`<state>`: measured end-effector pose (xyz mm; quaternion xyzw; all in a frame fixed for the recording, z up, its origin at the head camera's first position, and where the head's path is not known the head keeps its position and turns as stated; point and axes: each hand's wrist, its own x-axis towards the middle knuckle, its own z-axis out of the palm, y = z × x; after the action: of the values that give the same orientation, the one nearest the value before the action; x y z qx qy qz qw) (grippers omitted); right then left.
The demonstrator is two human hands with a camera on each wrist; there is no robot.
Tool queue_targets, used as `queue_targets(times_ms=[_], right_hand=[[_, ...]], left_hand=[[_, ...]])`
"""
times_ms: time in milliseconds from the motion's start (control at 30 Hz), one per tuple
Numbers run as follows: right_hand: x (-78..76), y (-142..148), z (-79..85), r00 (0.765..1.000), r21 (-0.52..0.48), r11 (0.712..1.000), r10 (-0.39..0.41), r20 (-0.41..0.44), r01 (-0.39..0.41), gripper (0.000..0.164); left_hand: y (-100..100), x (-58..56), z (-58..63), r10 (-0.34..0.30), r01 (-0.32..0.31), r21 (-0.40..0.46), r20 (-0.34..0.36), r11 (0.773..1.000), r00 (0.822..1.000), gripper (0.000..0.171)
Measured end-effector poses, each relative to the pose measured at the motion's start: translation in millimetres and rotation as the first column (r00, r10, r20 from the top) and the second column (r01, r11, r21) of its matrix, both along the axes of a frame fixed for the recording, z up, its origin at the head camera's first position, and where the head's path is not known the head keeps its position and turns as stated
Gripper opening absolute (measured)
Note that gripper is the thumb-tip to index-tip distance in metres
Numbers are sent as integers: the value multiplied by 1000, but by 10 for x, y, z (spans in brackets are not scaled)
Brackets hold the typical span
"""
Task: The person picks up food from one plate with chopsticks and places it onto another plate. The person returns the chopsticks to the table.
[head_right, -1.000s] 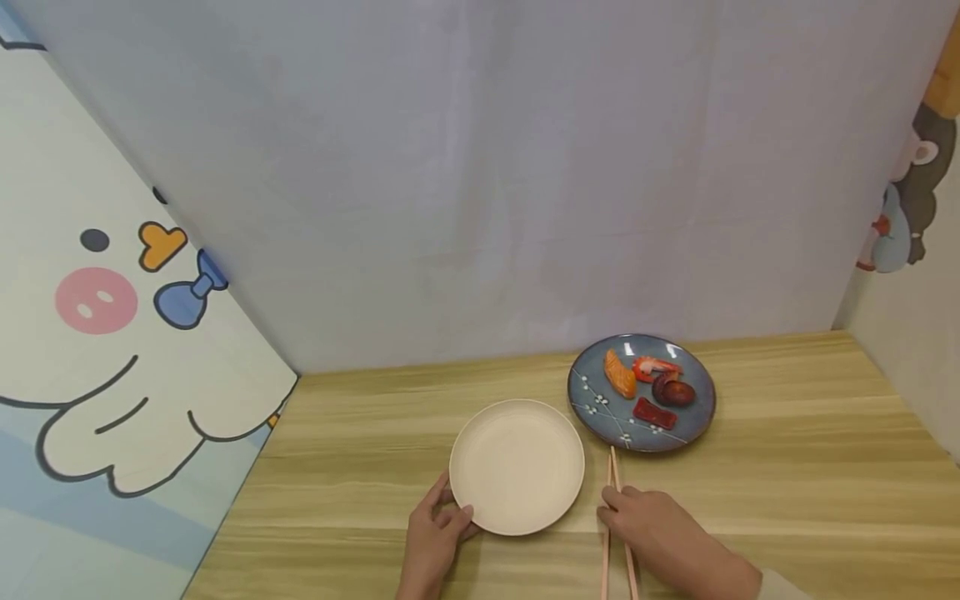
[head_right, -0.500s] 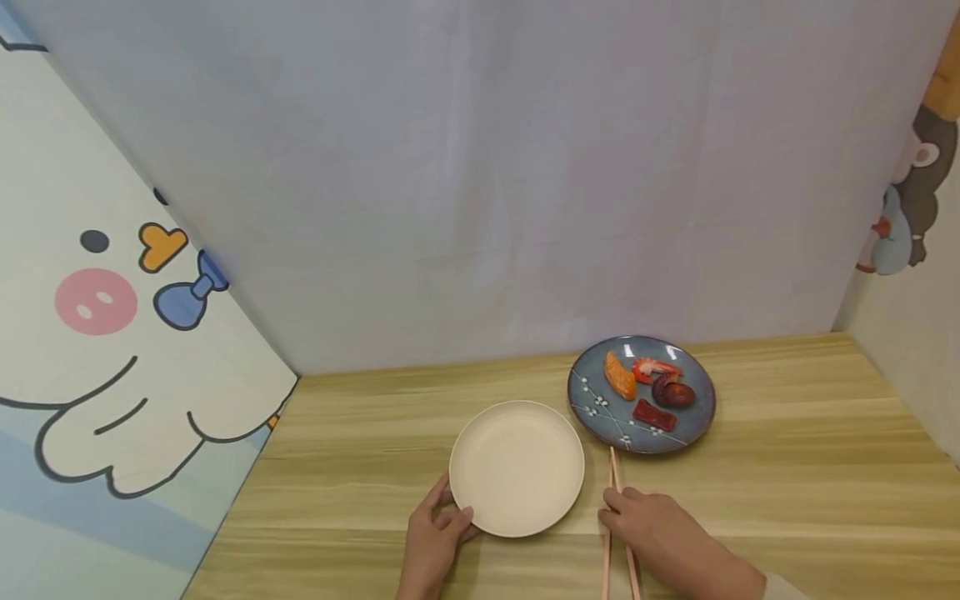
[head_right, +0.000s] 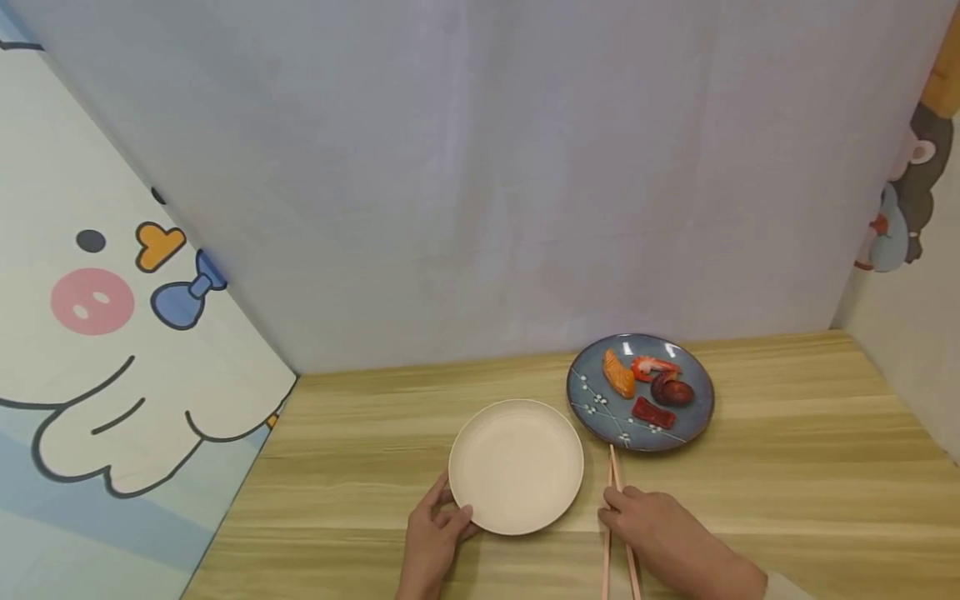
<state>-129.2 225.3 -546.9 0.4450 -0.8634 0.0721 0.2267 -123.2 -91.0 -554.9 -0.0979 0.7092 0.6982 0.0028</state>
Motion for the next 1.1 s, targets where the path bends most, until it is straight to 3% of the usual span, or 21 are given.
queue_targets(times_ms=[1100], right_hand=[[8,19,24,999,15,1000,1,35,-2,35]], left_hand=[[-1,-11,-1,-18,18,20,-17,1000,1000,73]])
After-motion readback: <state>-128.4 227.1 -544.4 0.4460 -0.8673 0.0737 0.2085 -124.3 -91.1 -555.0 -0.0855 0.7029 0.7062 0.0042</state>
